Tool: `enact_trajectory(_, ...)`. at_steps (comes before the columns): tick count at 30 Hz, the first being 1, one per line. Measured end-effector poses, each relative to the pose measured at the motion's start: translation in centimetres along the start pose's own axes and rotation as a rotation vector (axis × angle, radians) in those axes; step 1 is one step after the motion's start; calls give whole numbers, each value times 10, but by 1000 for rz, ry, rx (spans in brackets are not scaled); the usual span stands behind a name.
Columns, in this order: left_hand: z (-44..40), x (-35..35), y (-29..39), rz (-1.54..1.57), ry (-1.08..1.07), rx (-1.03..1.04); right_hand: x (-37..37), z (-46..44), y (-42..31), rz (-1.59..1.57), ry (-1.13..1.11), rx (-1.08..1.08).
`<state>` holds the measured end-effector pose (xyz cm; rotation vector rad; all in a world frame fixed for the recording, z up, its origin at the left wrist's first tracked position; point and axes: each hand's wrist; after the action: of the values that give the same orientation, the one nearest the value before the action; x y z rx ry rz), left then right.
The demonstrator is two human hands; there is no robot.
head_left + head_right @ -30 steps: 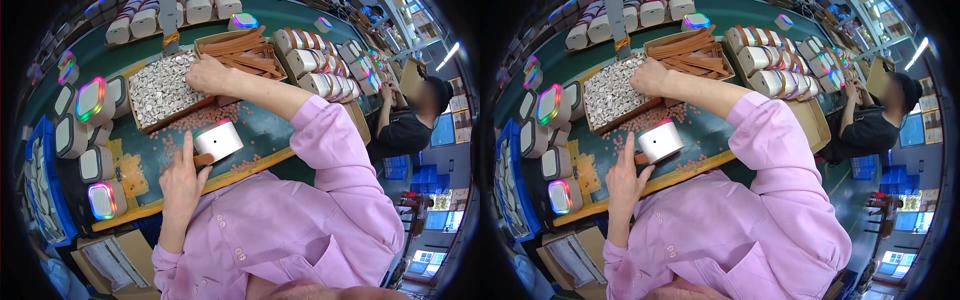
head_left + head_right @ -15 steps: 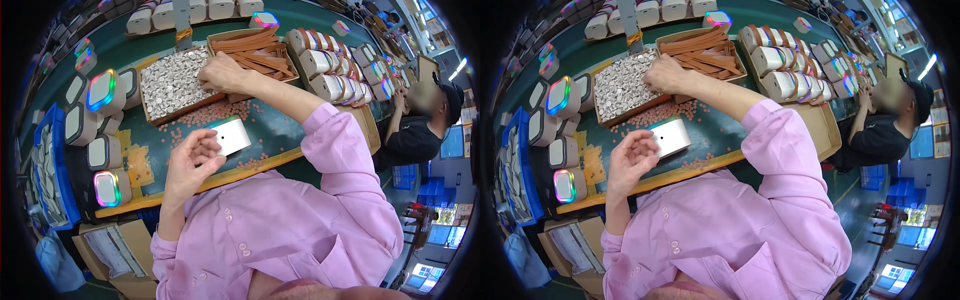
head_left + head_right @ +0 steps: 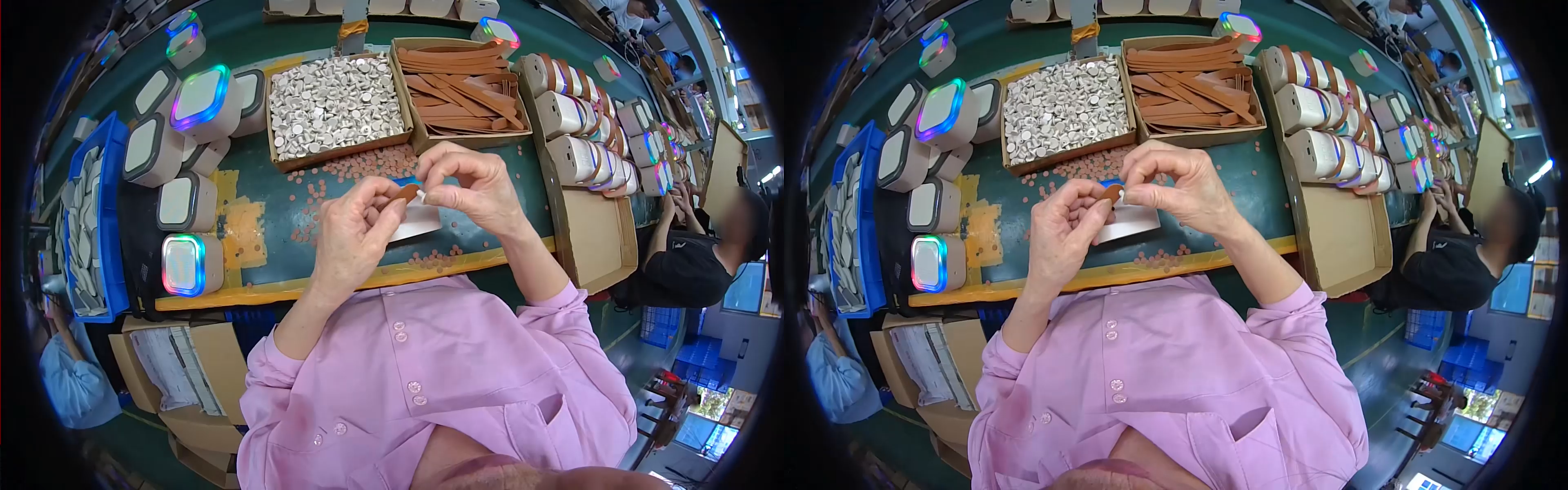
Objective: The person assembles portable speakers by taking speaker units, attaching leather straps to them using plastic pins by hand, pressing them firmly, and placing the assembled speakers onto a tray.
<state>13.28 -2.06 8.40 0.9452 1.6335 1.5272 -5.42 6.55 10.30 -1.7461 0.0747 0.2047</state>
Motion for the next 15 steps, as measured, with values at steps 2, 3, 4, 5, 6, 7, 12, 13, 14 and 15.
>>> enact_trajectory(2,0,2,0,-57,5,12,4,2,1,-32,-7,20)
enact_trajectory(3,0,3,1,-89,7,10,4,2,3,-28,-9,25)
enact_trajectory(4,1,3,1,-122,11,9,5,3,4,-25,-13,29)
enact_trajectory(5,1,2,2,-140,2,16,6,2,6,-22,-17,33)
enact_trajectory(6,2,1,4,-159,-7,23,7,3,6,-1,-13,34)
enact_trajectory(7,2,0,5,-176,-17,29,8,3,6,21,-8,36)
enact_trajectory(12,7,0,6,-339,-37,105,16,6,3,231,41,17)
enact_trajectory(13,8,0,7,-378,-39,107,22,6,-4,271,75,24)
enact_trajectory(14,8,-2,4,-488,-51,172,25,6,-8,309,108,31)
enact_trajectory(15,7,-5,0,-598,-63,236,24,8,-6,427,43,19)
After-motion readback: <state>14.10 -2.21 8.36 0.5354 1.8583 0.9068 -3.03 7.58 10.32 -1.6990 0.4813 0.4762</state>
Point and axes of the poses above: each hand's wrist, its own z-axis away from the middle knuckle, its own x-axis out of the palm, y = z × x, and after that the axes turned 15 degrees about -y, right-handed
